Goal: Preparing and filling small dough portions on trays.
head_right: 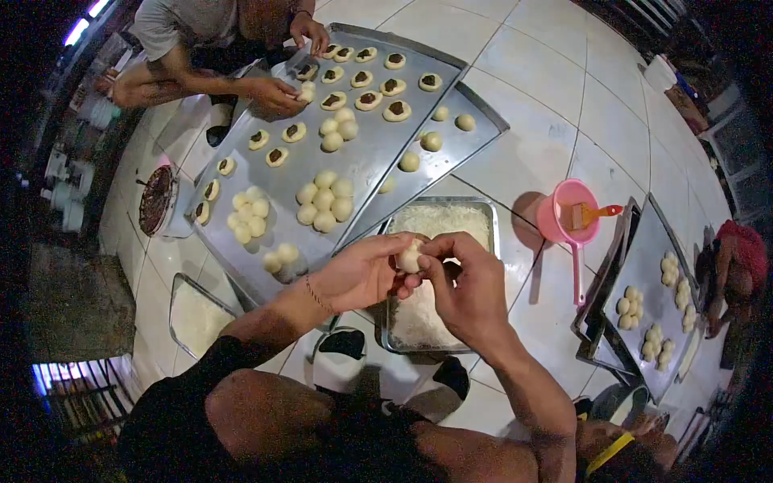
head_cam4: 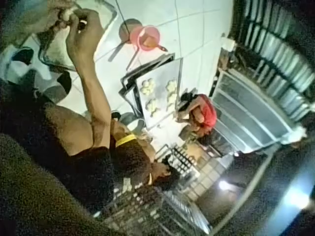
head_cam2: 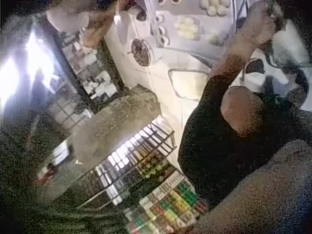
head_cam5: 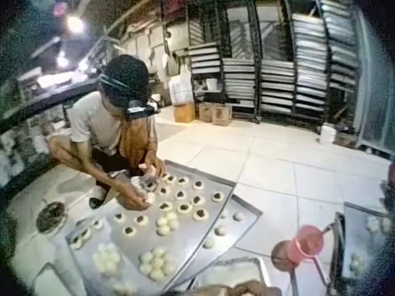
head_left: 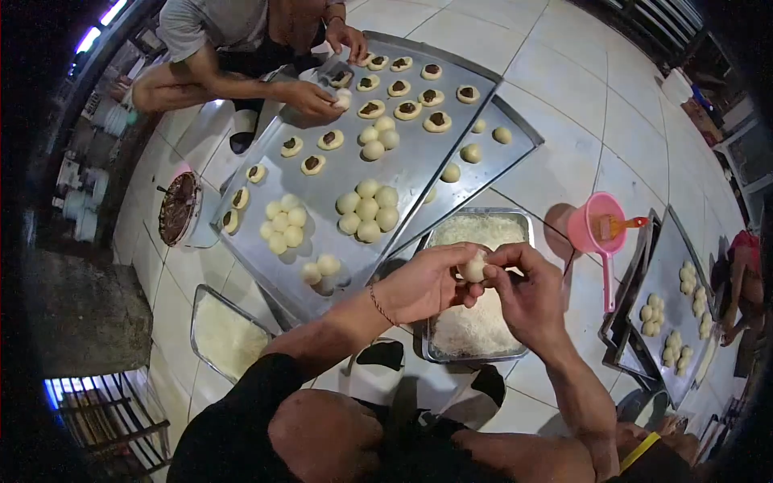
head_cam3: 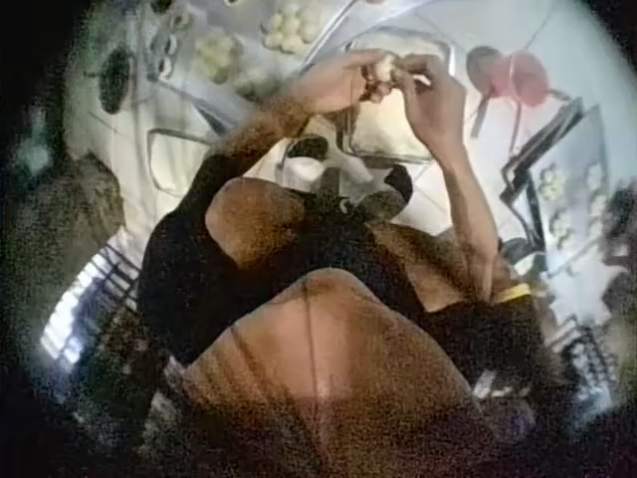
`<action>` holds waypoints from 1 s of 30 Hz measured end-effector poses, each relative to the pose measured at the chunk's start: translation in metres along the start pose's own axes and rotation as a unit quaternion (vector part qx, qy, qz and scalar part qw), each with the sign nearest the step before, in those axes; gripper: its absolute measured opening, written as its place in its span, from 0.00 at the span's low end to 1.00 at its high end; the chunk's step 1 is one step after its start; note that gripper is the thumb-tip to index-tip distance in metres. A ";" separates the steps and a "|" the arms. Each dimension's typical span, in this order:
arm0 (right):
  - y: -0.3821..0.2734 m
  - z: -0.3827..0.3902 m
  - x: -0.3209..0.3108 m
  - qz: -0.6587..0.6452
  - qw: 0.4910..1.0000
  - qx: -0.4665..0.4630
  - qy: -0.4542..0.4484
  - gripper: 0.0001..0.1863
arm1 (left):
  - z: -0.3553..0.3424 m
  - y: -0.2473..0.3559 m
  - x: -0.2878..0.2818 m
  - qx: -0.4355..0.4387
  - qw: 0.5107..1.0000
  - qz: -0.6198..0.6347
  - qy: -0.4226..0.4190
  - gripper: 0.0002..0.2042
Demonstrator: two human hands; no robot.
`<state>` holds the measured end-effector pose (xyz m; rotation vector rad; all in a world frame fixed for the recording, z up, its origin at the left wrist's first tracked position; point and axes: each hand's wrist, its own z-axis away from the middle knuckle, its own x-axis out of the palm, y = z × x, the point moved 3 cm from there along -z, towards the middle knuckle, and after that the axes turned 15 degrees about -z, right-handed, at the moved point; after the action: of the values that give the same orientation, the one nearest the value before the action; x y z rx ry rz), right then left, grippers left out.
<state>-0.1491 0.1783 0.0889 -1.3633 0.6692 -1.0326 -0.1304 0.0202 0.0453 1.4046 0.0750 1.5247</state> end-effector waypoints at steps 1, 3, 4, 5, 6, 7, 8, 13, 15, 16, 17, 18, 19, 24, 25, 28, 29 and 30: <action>0.003 -0.002 0.003 -0.006 1.000 -0.026 0.013 0.09 | 0.001 0.003 -0.002 -0.001 1.000 0.003 0.013 0.11; 0.008 -0.006 0.008 -0.016 0.996 -0.078 0.042 0.09 | -0.007 0.011 -0.016 0.033 0.991 -0.090 0.097 0.11; 0.010 -0.007 0.006 -0.020 0.993 -0.103 0.057 0.09 | -0.012 0.018 -0.026 0.067 0.964 -0.184 0.178 0.11; 0.011 -0.008 0.003 -0.018 0.993 -0.099 0.061 0.09 | -0.017 0.028 -0.038 0.091 0.903 -0.326 0.263 0.12; 0.009 -0.010 0.003 -0.004 0.993 -0.107 0.053 0.08 | -0.021 0.044 -0.051 0.115 0.811 -0.459 0.344 0.13; 0.010 -0.014 0.005 0.006 0.993 -0.114 0.039 0.08 | -0.023 0.059 -0.067 0.244 0.587 -0.642 0.428 0.15; 0.010 -0.018 0.006 0.016 0.992 -0.121 0.026 0.08 | -0.028 0.068 -0.091 0.247 0.540 -0.664 0.454 0.15; 0.016 -0.039 -0.005 0.135 0.982 -0.120 -0.047 0.08 | -0.074 0.095 -0.177 0.103 0.382 -0.753 0.526 0.19; 0.023 -0.054 -0.018 0.185 0.970 -0.139 -0.068 0.07 | -0.074 0.094 -0.190 0.043 0.364 -0.759 0.539 0.23; 0.028 -0.070 -0.029 0.200 0.964 -0.160 -0.067 0.07 | -0.069 0.094 -0.189 0.058 0.364 -0.756 0.540 0.25; 0.027 -0.089 -0.038 0.158 0.977 -0.142 -0.036 0.06 | -0.065 0.096 -0.184 0.078 0.367 -0.752 0.541 0.28; 0.025 -0.112 -0.047 0.192 0.968 -0.158 -0.016 0.07 | -0.060 0.098 -0.179 0.097 0.369 -0.749 0.543 0.30; 0.030 -0.140 -0.054 0.225 0.959 -0.173 0.004 0.07 | -0.059 0.098 -0.179 0.114 0.369 -0.745 0.544 0.32; 0.077 -0.295 -0.068 0.570 0.754 -0.296 0.141 0.12 | -0.072 0.108 -0.169 0.074 0.392 -0.745 0.535 0.40; 0.087 -0.305 -0.052 0.595 0.755 -0.230 0.156 0.12 | -0.068 0.108 -0.168 0.072 0.388 -0.746 0.536 0.40; 0.085 -0.316 -0.020 0.600 0.756 -0.197 0.173 0.11 | -0.050 0.100 -0.146 0.173 0.421 -0.723 0.520 0.36; 0.079 -0.315 -0.015 0.586 0.758 -0.227 0.177 0.10 | -0.046 0.100 -0.137 0.209 0.433 -0.712 0.511 0.35; 0.071 -0.310 -0.007 0.529 0.813 -0.210 0.121 0.10 | -0.039 0.100 -0.131 0.209 0.431 -0.712 0.514 0.35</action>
<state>-0.4106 0.0357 -0.0243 -0.9389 1.6772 -0.1228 -0.2473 -0.0953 0.0033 0.0237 1.9603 0.4861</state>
